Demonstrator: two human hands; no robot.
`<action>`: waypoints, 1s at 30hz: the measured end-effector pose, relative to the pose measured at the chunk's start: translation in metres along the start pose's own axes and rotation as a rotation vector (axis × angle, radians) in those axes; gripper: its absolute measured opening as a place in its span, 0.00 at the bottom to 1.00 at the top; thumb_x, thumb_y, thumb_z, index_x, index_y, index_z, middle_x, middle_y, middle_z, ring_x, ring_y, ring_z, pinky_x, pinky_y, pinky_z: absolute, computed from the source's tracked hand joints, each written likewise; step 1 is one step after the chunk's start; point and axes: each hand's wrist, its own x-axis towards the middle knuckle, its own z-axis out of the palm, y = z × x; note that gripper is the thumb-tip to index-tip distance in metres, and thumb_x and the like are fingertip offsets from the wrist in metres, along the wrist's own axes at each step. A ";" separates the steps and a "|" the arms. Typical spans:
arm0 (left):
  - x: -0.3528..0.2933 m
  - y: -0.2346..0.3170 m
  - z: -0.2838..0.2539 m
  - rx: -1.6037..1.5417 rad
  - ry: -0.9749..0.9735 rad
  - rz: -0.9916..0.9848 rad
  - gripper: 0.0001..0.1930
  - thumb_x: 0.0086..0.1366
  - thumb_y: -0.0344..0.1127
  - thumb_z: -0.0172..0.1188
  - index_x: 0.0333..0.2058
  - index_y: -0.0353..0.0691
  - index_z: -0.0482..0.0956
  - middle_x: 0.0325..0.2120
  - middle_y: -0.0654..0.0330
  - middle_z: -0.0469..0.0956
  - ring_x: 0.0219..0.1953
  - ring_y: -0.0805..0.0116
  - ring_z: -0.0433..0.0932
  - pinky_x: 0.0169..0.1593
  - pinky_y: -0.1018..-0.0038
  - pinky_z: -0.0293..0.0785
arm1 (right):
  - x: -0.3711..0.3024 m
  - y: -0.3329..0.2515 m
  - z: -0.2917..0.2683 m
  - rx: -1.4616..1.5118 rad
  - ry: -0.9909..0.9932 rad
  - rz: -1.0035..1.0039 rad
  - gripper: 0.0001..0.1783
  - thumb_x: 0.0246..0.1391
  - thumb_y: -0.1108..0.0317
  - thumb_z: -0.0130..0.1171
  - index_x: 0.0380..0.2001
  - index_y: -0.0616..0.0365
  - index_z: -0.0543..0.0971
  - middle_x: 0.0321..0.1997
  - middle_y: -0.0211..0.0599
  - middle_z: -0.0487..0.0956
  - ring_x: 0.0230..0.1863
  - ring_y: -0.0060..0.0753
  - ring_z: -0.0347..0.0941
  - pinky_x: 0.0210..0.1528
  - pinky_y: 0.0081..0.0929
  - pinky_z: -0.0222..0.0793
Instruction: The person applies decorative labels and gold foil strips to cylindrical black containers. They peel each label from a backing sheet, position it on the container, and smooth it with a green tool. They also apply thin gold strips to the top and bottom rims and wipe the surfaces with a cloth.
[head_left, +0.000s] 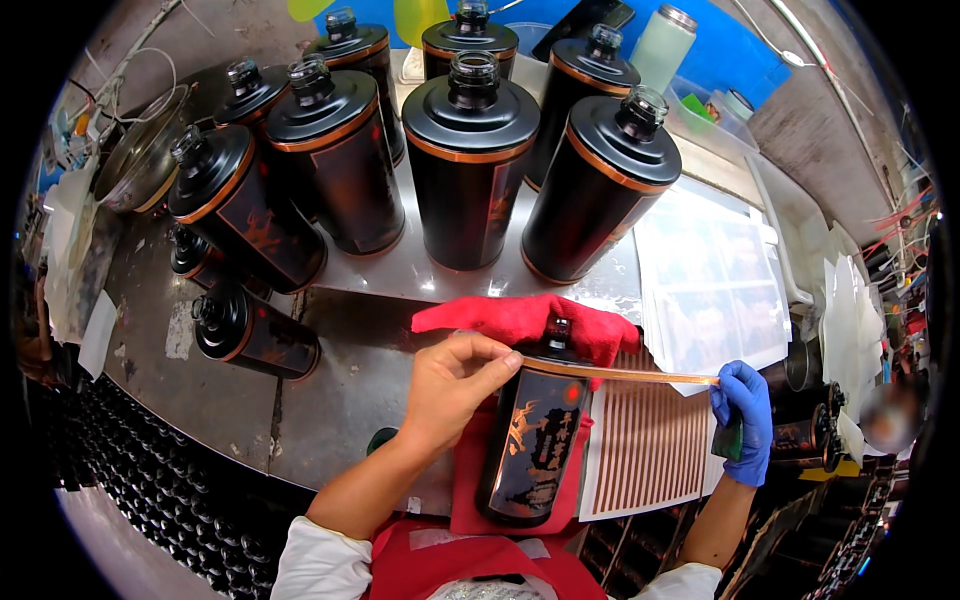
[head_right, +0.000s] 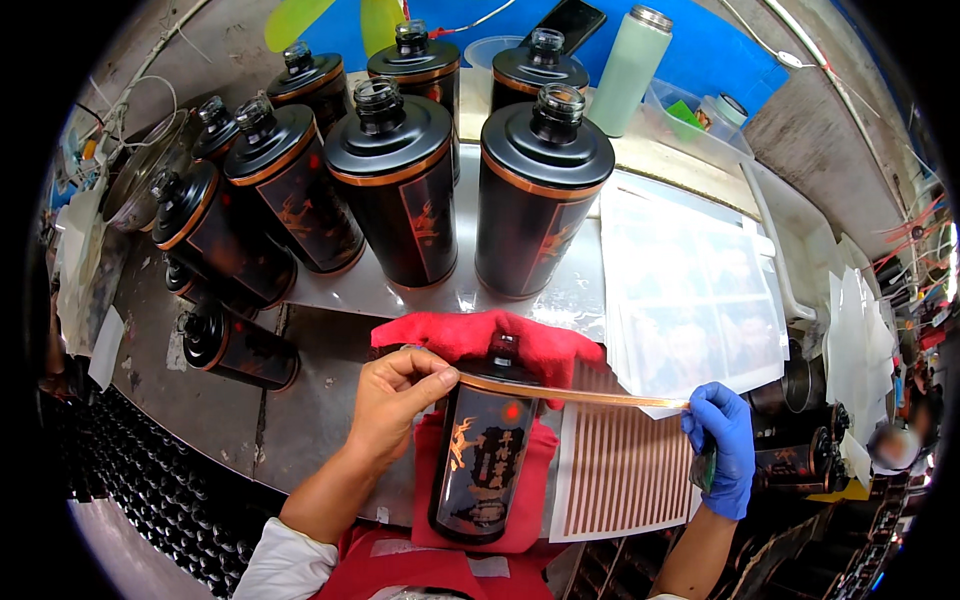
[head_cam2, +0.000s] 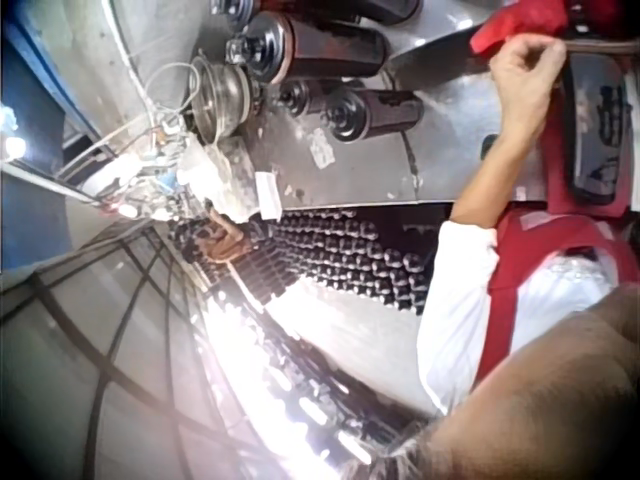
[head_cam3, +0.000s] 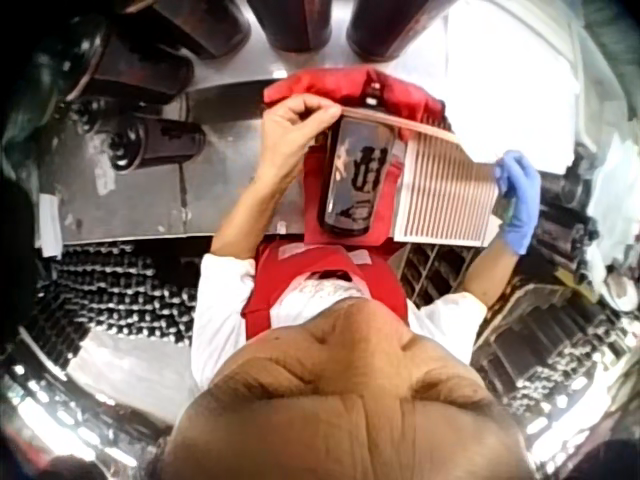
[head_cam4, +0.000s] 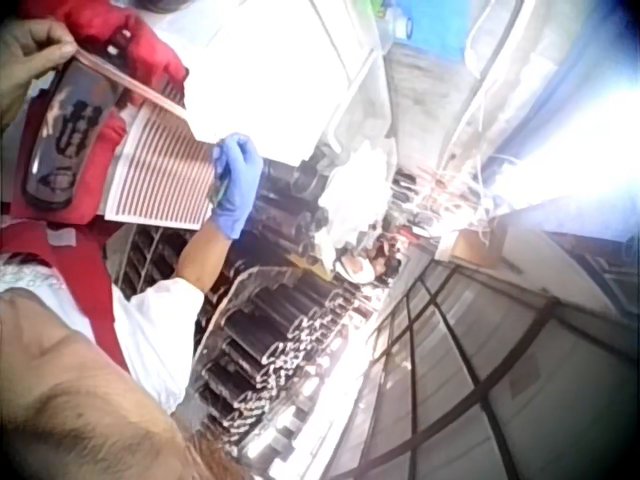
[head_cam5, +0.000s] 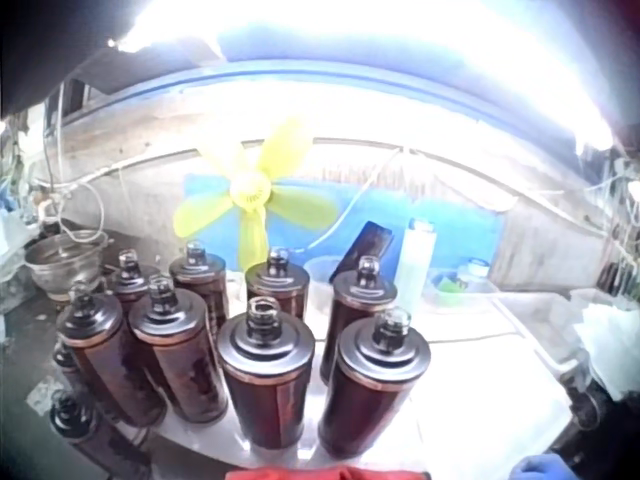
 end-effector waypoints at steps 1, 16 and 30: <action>0.000 -0.002 -0.001 0.001 -0.008 0.009 0.03 0.56 0.26 0.62 0.30 0.34 0.78 0.26 0.63 0.77 0.29 0.79 0.74 0.35 0.83 0.70 | 0.002 0.001 0.000 -0.001 -0.003 -0.006 0.06 0.49 0.69 0.58 0.26 0.60 0.73 0.16 0.33 0.72 0.11 0.14 0.58 0.13 0.10 0.49; -0.001 -0.013 0.004 -0.030 0.044 0.106 0.03 0.57 0.26 0.62 0.30 0.35 0.77 0.27 0.66 0.76 0.29 0.81 0.73 0.34 0.83 0.69 | 0.007 0.006 0.000 0.060 0.011 -0.016 0.06 0.48 0.70 0.59 0.26 0.60 0.74 0.15 0.33 0.72 0.10 0.14 0.57 0.13 0.10 0.49; -0.003 -0.022 0.005 -0.512 0.192 -0.164 0.08 0.57 0.24 0.61 0.34 0.41 0.72 0.27 0.70 0.71 0.33 0.81 0.70 0.40 0.80 0.66 | 0.011 0.021 -0.005 0.067 -0.033 0.007 0.05 0.49 0.71 0.58 0.27 0.61 0.74 0.16 0.35 0.73 0.10 0.14 0.58 0.13 0.10 0.50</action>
